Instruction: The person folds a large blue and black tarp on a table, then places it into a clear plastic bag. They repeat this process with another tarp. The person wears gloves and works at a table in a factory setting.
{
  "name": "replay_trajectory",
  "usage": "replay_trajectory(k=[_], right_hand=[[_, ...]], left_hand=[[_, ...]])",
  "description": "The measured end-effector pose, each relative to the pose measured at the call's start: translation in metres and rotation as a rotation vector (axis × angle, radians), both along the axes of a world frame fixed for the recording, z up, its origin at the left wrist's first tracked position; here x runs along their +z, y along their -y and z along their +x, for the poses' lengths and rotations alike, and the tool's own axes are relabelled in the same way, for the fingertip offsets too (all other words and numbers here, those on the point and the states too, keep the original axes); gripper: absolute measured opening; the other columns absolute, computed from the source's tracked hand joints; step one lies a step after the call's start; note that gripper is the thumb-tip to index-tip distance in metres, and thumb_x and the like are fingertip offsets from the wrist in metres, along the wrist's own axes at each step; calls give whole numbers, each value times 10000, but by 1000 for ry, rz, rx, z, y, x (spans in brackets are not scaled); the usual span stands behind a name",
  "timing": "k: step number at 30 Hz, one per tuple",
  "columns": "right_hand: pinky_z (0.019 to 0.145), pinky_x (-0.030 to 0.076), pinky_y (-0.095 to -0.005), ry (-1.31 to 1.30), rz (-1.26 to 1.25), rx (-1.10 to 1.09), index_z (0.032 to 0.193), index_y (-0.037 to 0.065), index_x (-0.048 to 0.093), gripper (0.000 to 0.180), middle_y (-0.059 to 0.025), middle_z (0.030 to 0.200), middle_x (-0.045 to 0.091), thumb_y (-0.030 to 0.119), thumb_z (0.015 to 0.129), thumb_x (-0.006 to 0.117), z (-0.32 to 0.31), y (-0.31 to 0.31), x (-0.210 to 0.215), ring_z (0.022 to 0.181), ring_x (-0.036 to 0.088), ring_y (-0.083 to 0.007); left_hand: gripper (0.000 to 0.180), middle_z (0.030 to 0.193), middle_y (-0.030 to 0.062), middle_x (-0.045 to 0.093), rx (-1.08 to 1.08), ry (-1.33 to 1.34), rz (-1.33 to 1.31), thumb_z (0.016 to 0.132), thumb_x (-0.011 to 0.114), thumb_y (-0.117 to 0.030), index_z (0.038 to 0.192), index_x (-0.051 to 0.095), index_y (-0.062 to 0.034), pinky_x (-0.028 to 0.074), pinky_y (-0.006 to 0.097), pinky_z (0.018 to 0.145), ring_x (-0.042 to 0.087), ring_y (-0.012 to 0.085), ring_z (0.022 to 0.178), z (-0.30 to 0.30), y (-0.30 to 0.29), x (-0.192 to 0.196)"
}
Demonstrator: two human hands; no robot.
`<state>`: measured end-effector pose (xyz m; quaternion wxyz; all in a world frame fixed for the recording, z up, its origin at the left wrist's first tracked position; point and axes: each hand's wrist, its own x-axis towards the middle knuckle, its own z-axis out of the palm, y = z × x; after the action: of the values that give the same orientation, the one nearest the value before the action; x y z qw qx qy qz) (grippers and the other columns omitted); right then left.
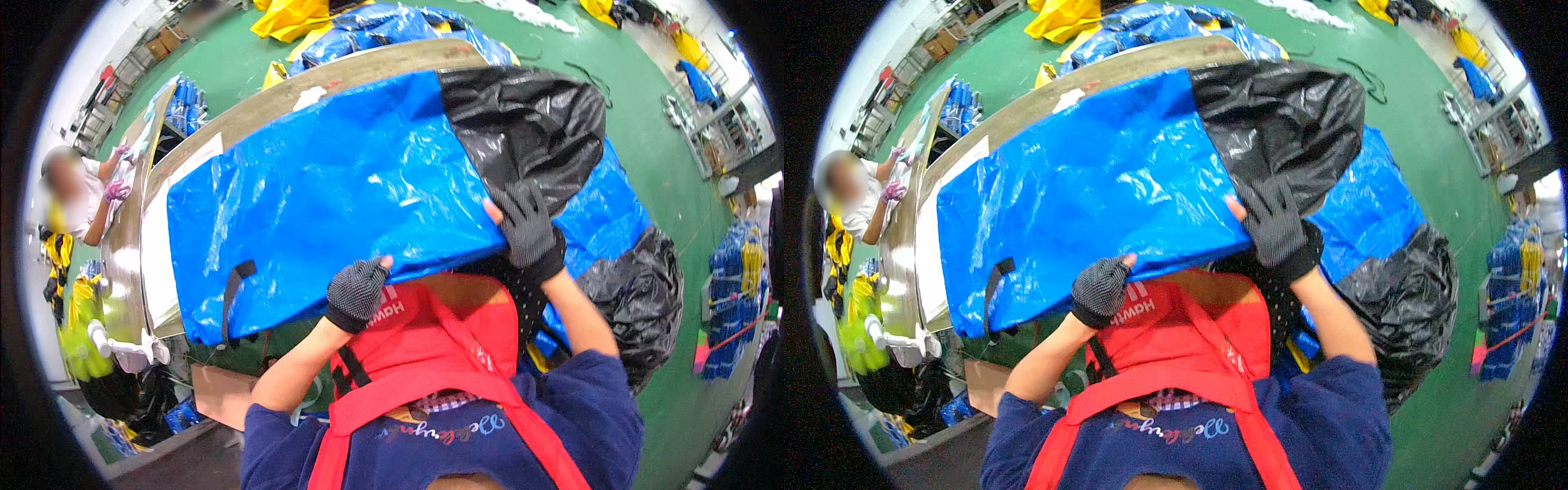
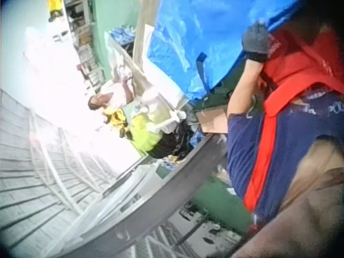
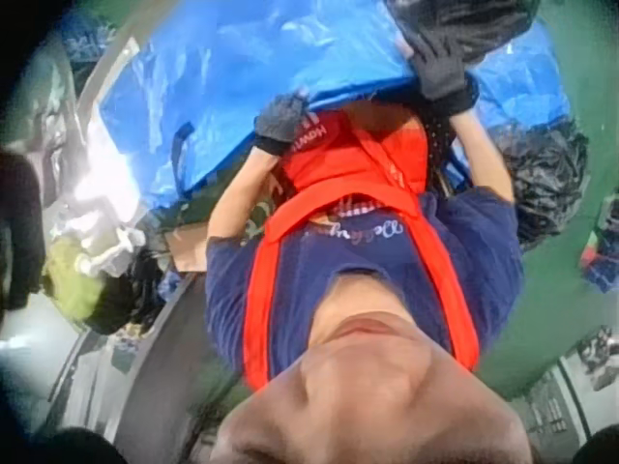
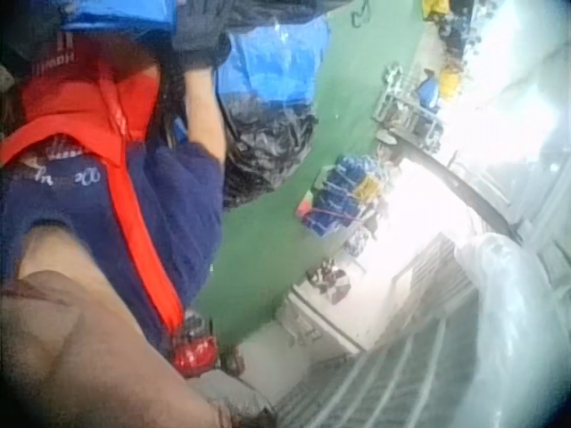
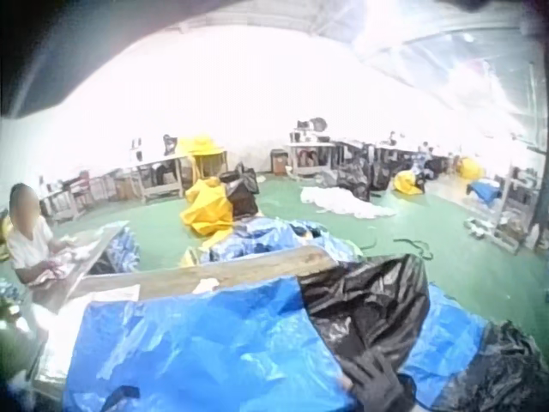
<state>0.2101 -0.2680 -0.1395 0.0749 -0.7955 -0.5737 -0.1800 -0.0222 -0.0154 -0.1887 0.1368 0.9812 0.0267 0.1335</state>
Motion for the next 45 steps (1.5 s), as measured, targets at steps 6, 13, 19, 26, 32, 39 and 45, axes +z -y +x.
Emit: replay_trajectory(k=[6,13,19,26,32,39,45], right_hand=[[968,387,-479,-45,125,26,1025,182,668,316,-49,1009,670,159,714,619,-26,48,15,992,606,-243],[746,488,-407,-195,243,-78,864,128,653,130,-64,838,635,224,779,636,-32,16,92,782,608,-268],[650,496,-465,-337,-339,-77,875,157,664,431,-156,788,651,539,862,465,119,-92,53,766,651,-339],[789,461,-456,-467,-376,-164,883,90,647,653,-195,900,638,696,816,413,169,-106,-46,869,609,-378],[628,423,-436,-438,-191,-119,657,44,552,549,-178,698,561,552,860,500,165,-95,-44,667,561,-357],[619,442,-424,-421,-205,-130,699,44,582,484,-181,727,584,501,854,546,172,-100,-57,679,582,-353],[763,490,-403,-407,-234,-231,924,63,662,450,-183,908,654,490,871,531,180,-94,-61,871,638,-346]], left_hand=[[449,1239,158,573,-714,-606,-541,896,566,-414,1261,552,-154,422,387,981,555,314,1134,95,-37,91],[663,1467,203,286,-941,195,-21,791,518,-574,1342,465,-209,107,648,1061,198,457,1358,241,66,-17],[513,1429,182,365,-797,42,76,869,495,-372,1317,483,-122,231,553,1079,291,396,1342,231,87,-34],[457,1409,171,400,-650,-283,-210,884,495,-294,1296,499,-98,287,499,1076,335,359,1331,143,-52,6],[363,1203,183,583,-102,-279,-200,841,625,-164,1192,568,-93,419,437,982,525,341,1168,-76,-216,110],[411,1174,174,581,604,187,-181,879,593,-268,1232,534,-68,434,390,940,533,294,1110,-291,-162,74],[510,1184,129,559,840,765,-749,934,529,-403,1252,504,-5,433,336,922,540,227,1031,-280,-259,36]])
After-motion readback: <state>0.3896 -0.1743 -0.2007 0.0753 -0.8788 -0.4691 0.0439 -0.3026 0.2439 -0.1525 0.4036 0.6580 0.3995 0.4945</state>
